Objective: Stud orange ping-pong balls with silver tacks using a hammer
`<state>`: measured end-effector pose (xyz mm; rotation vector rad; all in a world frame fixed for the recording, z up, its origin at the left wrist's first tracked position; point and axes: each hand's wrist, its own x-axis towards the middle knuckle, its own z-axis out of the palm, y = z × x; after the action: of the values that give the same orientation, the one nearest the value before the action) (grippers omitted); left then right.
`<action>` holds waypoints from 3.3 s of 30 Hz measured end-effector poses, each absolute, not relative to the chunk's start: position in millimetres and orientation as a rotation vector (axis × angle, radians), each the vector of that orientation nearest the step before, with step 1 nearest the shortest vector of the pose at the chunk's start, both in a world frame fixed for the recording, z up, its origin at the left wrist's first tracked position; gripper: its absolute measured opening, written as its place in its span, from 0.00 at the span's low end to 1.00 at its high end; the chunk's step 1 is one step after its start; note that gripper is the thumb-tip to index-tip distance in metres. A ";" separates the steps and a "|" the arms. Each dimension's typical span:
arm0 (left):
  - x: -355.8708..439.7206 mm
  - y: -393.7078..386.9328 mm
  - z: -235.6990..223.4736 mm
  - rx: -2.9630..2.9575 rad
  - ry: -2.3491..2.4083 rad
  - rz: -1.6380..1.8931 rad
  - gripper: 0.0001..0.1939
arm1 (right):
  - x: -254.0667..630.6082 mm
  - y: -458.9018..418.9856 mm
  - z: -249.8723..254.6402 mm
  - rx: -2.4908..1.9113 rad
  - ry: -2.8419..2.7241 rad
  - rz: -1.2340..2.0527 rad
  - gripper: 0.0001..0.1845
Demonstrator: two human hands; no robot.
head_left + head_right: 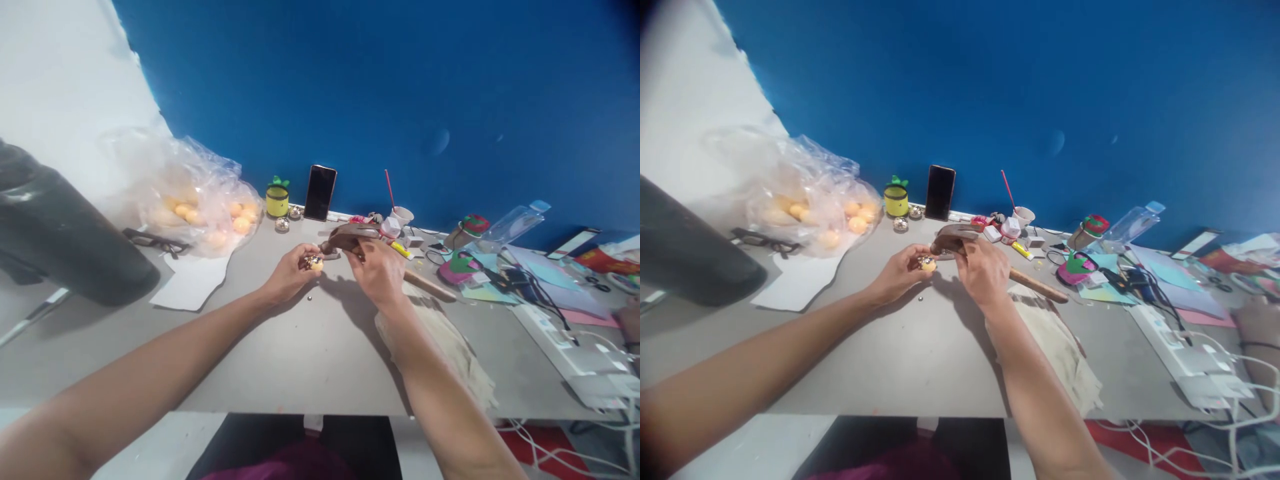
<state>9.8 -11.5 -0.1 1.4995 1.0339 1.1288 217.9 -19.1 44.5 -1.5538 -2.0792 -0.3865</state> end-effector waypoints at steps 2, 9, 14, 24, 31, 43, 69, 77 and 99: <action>9.8 -11.1 -0.9 1.517 1.047 1.100 0.23 | 220.1 -17.7 43.7 -1.531 -2.034 -0.440 0.18; 9.2 -6.6 -8.4 1.524 1.042 1.112 0.24 | 215.9 -19.6 45.2 -1.565 -2.137 -0.470 0.15; 9.8 -8.2 -4.1 1.484 1.067 1.100 0.25 | 212.2 -24.8 52.9 -1.632 -2.117 -0.429 0.17; 8.9 -6.3 -5.3 1.440 1.080 1.108 0.26 | 201.2 -38.7 68.6 -1.767 -2.160 -0.295 0.19; 10.4 -7.8 -5.4 1.462 1.096 1.131 0.25 | 200.2 -42.7 72.4 -1.798 -2.108 -0.307 0.20; 12.3 -11.0 -3.0 1.434 1.112 1.150 0.29 | 199.8 -49.6 83.7 -1.888 -2.099 -0.213 0.22; 15.3 -9.8 0.7 1.517 1.091 1.172 0.19 | 278.1 15.8 53.9 -2.474 -1.795 -0.034 0.21; 15.5 -10.2 2.5 1.535 1.143 1.199 0.20 | 280.9 -12.5 35.2 -2.399 -1.883 -0.076 0.22; 22.4 -12.3 5.5 1.428 1.157 1.256 0.24 | 290.9 -54.3 9.2 -2.379 -1.672 -0.154 0.25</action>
<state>22.4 -12.3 5.5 1.4283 1.1572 1.2563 290.9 -54.3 9.2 -2.3791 -1.6717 -0.1542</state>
